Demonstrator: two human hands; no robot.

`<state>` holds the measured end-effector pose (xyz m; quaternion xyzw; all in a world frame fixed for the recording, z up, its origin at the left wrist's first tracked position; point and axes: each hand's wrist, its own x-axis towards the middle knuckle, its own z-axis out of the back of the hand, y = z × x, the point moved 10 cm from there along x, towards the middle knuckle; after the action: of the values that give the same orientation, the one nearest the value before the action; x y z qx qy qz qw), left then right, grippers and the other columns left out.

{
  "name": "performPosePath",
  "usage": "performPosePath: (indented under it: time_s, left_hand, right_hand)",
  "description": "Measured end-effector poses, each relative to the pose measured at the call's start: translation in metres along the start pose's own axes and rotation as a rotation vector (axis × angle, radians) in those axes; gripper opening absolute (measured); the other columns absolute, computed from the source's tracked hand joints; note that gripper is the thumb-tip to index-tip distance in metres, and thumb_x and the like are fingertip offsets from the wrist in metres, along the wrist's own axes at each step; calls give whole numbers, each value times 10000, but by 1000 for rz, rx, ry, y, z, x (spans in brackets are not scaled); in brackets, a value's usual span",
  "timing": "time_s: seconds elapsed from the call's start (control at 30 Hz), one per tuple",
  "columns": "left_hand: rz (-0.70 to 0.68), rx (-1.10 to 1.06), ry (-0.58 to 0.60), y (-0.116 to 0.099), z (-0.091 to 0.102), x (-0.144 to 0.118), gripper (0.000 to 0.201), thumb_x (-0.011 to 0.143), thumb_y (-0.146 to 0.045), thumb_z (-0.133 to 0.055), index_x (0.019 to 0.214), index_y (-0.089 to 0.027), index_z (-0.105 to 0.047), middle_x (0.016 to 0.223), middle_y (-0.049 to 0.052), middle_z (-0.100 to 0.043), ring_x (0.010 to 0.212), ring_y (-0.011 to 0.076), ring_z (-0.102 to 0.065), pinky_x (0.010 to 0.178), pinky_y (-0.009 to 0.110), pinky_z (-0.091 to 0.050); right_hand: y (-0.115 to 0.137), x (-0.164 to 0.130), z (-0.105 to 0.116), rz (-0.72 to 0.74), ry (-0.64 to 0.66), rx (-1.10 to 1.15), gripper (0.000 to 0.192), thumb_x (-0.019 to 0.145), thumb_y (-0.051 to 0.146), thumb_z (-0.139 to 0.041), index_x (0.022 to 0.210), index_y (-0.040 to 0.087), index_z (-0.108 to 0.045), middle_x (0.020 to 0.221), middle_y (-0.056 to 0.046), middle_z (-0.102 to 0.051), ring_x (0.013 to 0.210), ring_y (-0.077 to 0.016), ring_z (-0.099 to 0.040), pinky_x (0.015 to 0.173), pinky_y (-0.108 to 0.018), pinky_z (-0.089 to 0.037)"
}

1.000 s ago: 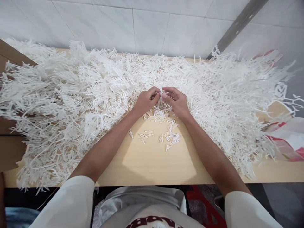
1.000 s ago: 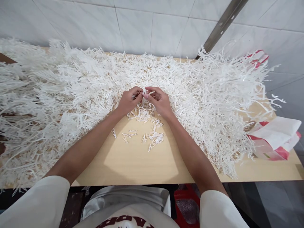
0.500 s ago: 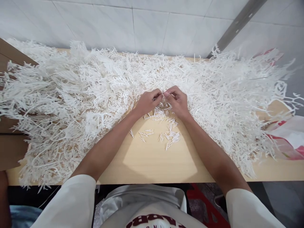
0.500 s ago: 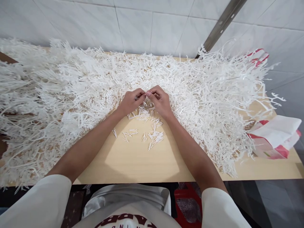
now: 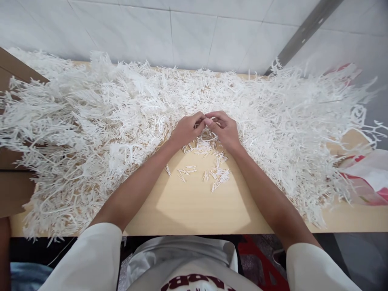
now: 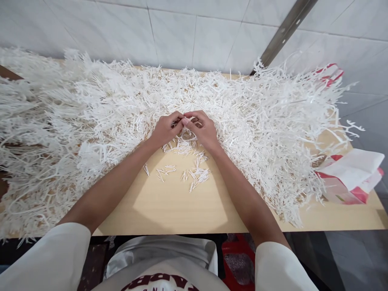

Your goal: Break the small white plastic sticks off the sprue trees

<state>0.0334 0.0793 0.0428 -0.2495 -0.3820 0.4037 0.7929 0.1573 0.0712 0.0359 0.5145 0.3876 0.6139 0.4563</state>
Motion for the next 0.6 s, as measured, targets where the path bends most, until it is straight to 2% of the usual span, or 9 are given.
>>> performPosePath:
  time_s: [0.13,0.2,0.4,0.53,0.6]
  left_hand:
    - [-3,15,7,0,-1,0,225,949,-394,-458,897,-226,-599,685,-19,-645,599,100,-545,597,252,-389]
    - [1,12,11,0,-2,0,210,938,-379,-473,879,-225,-603,691,-21,-647,602,99,-542,594,251,-383]
    - [33,-86,20,-4,-1,1,183,913,-314,-499,786,-210,-579,619,-37,-594,564,91,-505,585,250,-380]
    - [33,-102,7,-5,2,0,204,916,-340,-514,774,-209,-579,594,-40,-575,546,85,-489,582,252,-379]
    - [41,-88,-41,0,7,1,222,919,-368,-517,773,-210,-572,589,-39,-556,541,87,-474,570,254,-372]
  right_hand:
    - [-11,1,2,-45,-32,41,354,745,569,-708,827,228,-657,718,26,-611,654,-99,-548,618,-261,-479]
    - [-12,1,1,-49,-26,53,354,759,567,-698,791,223,-620,654,45,-565,606,-84,-512,592,-249,-448]
    - [-4,0,-3,-2,34,27,387,788,606,-646,779,230,-553,667,50,-531,612,-81,-482,580,-239,-407]
    - [-1,-1,-4,23,36,40,364,805,576,-650,784,228,-546,688,42,-536,614,-83,-482,584,-243,-403]
    - [1,-3,-3,32,18,43,355,813,569,-645,790,231,-539,691,40,-535,611,-84,-481,584,-243,-404]
